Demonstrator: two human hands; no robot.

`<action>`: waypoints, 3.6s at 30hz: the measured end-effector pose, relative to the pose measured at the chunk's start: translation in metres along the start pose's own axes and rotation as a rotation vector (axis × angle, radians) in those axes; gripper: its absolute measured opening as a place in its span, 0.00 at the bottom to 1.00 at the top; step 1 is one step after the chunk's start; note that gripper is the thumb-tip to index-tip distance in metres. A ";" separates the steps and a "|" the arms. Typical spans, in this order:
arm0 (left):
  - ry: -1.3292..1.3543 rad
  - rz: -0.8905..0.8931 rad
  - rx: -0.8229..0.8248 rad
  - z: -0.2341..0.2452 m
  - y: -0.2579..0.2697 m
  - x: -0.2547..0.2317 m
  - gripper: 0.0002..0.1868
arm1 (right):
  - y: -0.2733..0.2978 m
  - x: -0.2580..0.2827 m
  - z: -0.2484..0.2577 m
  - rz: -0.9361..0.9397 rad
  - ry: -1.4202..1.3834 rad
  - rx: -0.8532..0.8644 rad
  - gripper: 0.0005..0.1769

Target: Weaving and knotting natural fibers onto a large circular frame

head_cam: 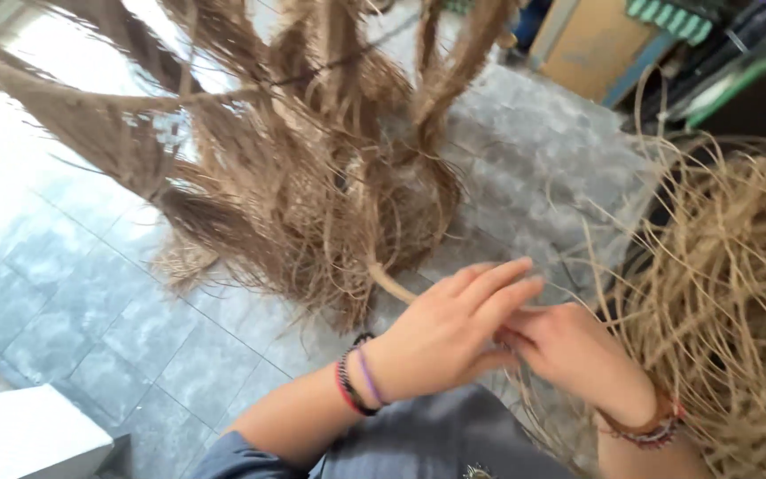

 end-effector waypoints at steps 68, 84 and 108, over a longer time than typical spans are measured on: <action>-0.158 0.991 -0.350 0.102 -0.048 0.211 0.05 | -0.348 -0.102 0.098 0.645 -0.169 0.429 0.14; -0.289 0.935 -0.316 0.143 0.004 0.227 0.06 | -0.345 -0.099 0.113 0.442 -0.681 0.362 0.15; -0.084 1.028 -0.243 0.138 0.014 0.238 0.10 | -0.319 -0.136 0.055 0.793 0.393 -0.066 0.12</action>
Point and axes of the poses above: each hand's wrist, its own y-axis away from the middle knuckle, its own z-axis out of the back of the hand, x = y × z, the point moved 5 cm from there along -y, towards the middle knuckle, and after that the axes turned 15 degrees about z, right-handed, at the moved point
